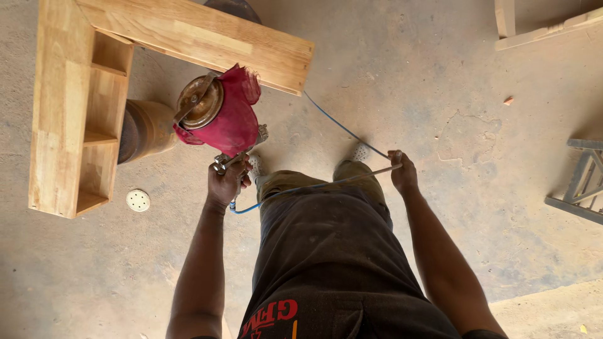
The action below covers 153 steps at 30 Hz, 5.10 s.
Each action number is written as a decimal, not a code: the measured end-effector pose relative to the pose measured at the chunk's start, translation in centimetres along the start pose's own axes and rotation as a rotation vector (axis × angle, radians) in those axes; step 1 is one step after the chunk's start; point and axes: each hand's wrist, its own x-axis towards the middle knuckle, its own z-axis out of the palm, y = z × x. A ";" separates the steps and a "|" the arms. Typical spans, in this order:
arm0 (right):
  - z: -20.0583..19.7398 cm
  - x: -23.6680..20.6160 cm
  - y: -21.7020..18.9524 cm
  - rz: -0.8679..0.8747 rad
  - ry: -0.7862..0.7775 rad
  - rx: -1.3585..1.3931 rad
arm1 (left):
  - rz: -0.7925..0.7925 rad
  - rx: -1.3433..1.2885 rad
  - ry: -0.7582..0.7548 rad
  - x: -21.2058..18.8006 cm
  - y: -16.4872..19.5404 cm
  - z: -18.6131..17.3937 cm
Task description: The person uses a handheld spray gun to apply a finish to several wooden furniture components, including a small cabinet and multiple planks. The person moves around the items to coat different surfaces and sides.
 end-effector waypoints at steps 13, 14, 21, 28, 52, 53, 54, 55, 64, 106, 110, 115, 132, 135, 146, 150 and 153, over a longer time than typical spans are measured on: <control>-12.8 18.9 -4.4 -0.254 -0.069 -0.116 | -0.001 0.006 0.369 -1.9 2.5 14.7; -12.7 20.4 -5.4 -0.323 -0.069 -0.156 | -0.025 0.034 0.390 -1.5 2.3 15.3; -15.5 33.1 -13.8 -0.737 -0.078 -0.120 | 0.052 -0.099 0.649 9.8 3.8 20.8; -20.3 40.9 -22.0 -0.684 -0.135 -0.149 | 0.147 -0.012 0.880 18.8 11.6 21.5; -6.2 71.6 -72.2 -1.347 -0.542 -0.195 | -0.164 -0.464 1.535 41.4 29.3 26.1; -4.3 71.7 -74.2 -1.392 -0.588 -0.160 | -0.174 -0.522 1.560 42.8 29.5 25.2; -2.6 71.9 -76.1 -1.432 -0.638 -0.130 | -0.177 -0.459 1.574 44.1 29.7 24.3; -1.1 72.1 -77.8 -1.490 -0.640 -0.161 | -0.185 -0.396 1.584 45.4 29.9 23.2; 15.2 73.9 -95.6 -1.512 -0.742 -0.178 | -0.051 -0.488 1.689 57.4 34.2 3.2; 75.1 55.8 -133.2 -2.113 -1.802 -0.511 | -0.070 -1.531 2.525 80.4 51.2 -14.3; 77.3 52.6 -134.1 -2.120 -1.800 -0.588 | -0.021 -1.507 2.278 77.5 51.8 -19.7; 81.9 49.0 -134.2 -1.990 -1.860 -0.631 | 0.023 -1.491 2.143 74.0 53.1 -26.4; 112.3 25.4 -148.4 -1.638 -2.091 -0.115 | -0.245 -1.096 2.229 63.2 53.9 -67.0; 114.7 20.6 -151.8 -1.892 -1.947 -0.007 | -0.273 -1.082 2.206 61.1 54.8 -70.2; 129.2 6.2 -148.8 -1.851 -1.834 0.115 | -0.028 -1.065 2.239 47.1 42.5 -86.4; 133.3 0.1 -145.6 -1.773 -1.749 0.035 | 0.008 -0.981 2.213 37.6 36.9 -91.3; 134.7 -4.7 -143.7 -1.958 -1.562 -0.052 | 0.047 -0.991 2.192 30.1 34.3 -95.0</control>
